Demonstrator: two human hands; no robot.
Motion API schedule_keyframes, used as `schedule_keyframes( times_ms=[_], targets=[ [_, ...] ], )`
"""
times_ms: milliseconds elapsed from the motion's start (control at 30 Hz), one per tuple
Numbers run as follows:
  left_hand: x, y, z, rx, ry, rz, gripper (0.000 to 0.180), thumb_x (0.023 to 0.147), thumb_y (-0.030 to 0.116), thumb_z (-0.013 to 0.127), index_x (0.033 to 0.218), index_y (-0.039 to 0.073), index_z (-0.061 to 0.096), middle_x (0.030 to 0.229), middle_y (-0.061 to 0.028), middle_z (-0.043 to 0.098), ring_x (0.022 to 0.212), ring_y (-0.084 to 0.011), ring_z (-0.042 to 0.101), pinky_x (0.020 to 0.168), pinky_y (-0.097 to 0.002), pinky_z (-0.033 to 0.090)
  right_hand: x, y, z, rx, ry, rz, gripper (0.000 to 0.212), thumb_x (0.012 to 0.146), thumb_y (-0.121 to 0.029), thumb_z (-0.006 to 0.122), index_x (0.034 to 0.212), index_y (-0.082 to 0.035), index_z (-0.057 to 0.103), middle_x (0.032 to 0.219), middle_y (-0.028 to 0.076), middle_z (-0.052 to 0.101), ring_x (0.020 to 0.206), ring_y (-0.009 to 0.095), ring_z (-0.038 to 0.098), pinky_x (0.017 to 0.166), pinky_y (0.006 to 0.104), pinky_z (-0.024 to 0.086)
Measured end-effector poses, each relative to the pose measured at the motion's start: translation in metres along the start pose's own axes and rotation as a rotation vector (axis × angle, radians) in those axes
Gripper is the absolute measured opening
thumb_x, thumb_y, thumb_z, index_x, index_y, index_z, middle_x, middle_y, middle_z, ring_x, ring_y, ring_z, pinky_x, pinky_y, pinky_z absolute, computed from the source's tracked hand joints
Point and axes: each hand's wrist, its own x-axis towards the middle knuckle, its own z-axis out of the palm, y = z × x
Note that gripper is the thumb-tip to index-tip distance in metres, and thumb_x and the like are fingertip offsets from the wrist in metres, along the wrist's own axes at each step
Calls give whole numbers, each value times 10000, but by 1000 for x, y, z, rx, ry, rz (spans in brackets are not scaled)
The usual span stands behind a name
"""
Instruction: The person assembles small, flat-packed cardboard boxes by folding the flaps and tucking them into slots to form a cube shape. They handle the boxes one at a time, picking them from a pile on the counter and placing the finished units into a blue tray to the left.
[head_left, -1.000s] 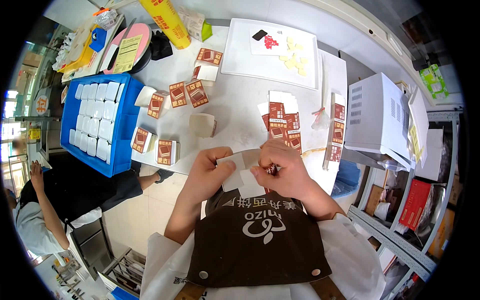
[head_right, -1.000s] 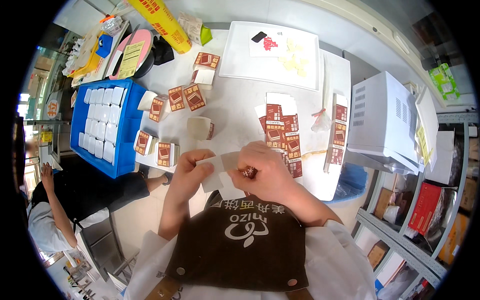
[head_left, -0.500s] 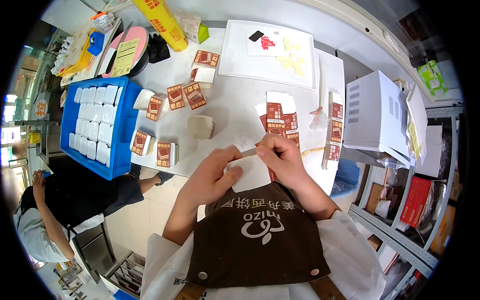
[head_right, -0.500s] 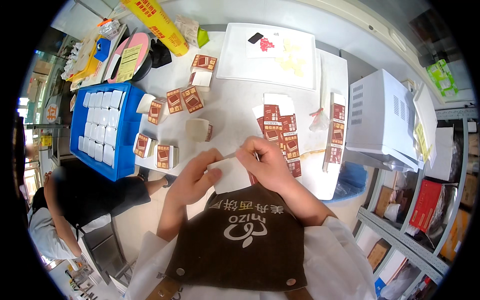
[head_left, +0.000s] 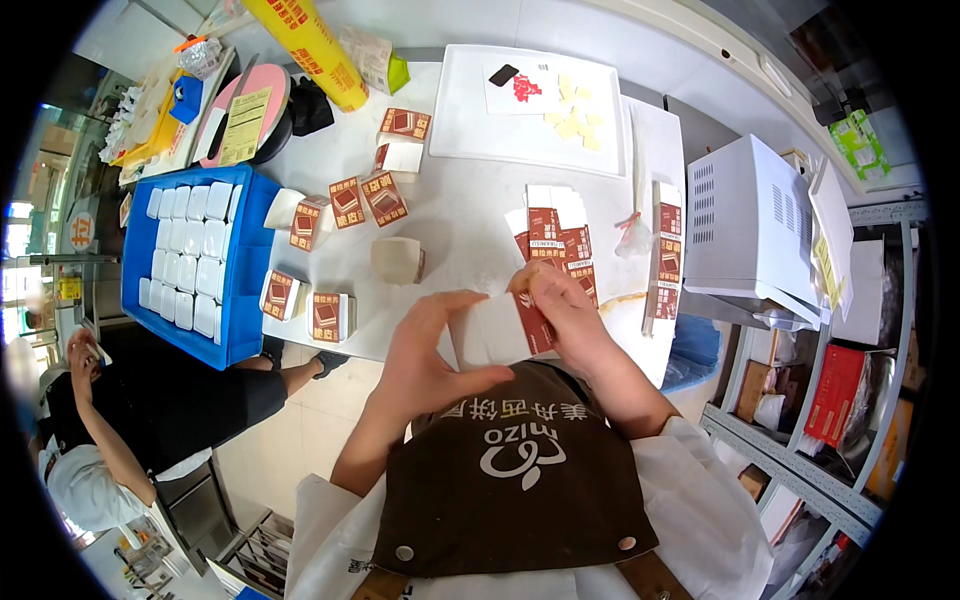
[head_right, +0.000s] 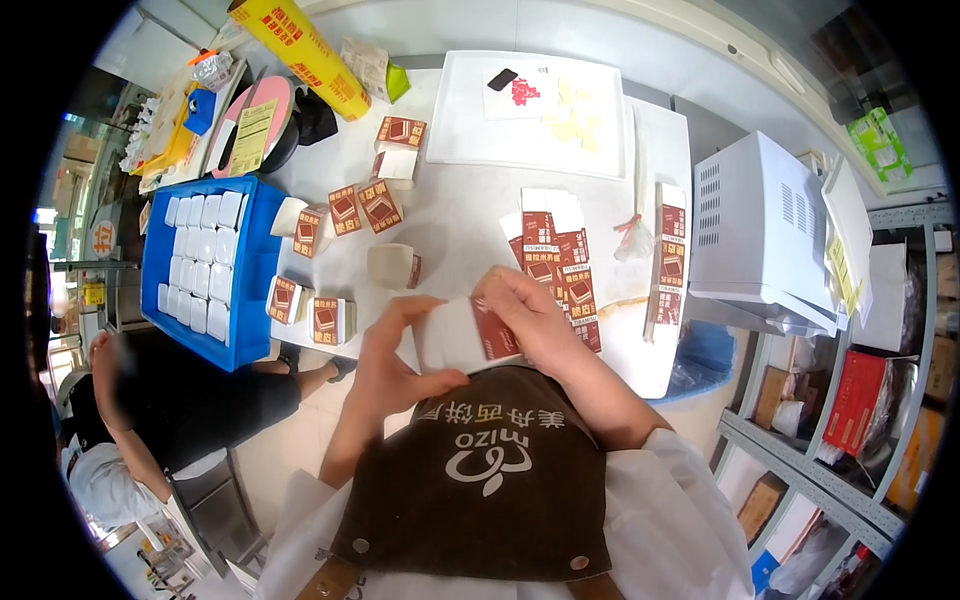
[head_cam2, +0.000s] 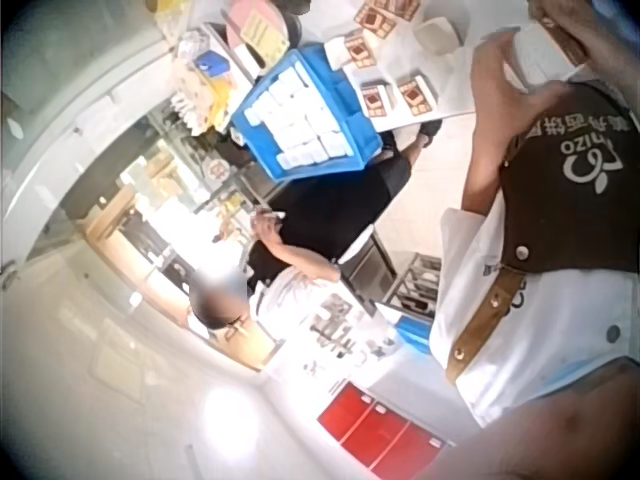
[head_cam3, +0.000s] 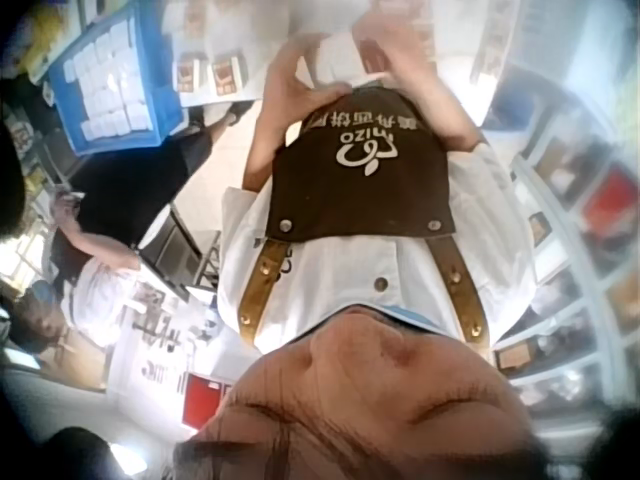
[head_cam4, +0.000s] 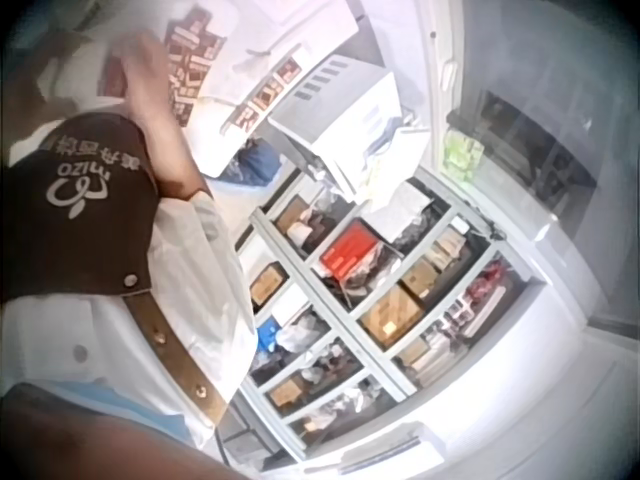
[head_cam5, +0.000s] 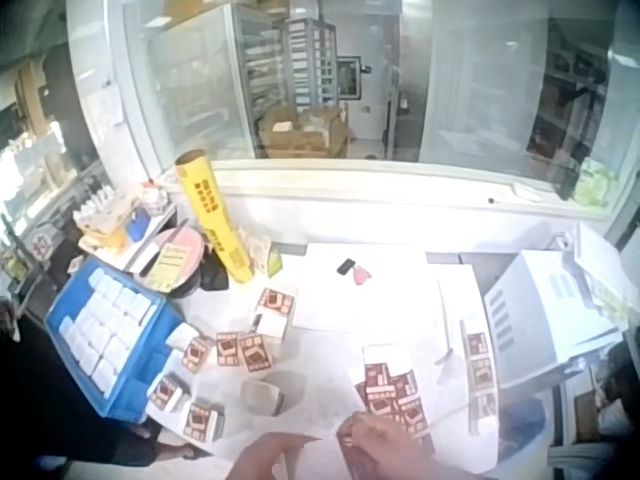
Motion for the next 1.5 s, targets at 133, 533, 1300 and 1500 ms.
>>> schedule_keyframes(
  times_ms=[133,533,1300,1500],
  targets=[
    [-3,-19,5,-507,224,-87,818,765,584,770,1269,11,477,1072,-100,625,1009,-198,600,850,-333,484,-7,2,-15,-12,-159,-15,191,1036,-183,464,1057,-30,577,1022,31,617,964,92,582,855,258,468],
    [1,-12,7,-703,109,-274,800,833,717,592,1215,29,446,939,-77,607,910,-148,568,845,-298,434,-5,19,1,130,-321,178,150,1012,-200,554,1015,-53,585,946,45,614,764,96,531,655,224,404],
    [-50,-93,-48,-977,-125,-524,765,825,445,774,1387,22,471,1297,-112,585,1208,-215,539,1043,-361,396,13,30,-1,-69,-200,171,227,1008,-215,576,1136,-28,595,904,17,631,752,84,561,683,230,462],
    [-47,-127,-66,-1034,375,-512,537,975,438,579,1381,97,493,1380,-62,540,1241,-180,515,1029,-351,401,11,65,-79,-876,262,-14,334,916,-191,652,1198,-35,565,1075,134,613,929,261,616,810,378,514]
  ],
)
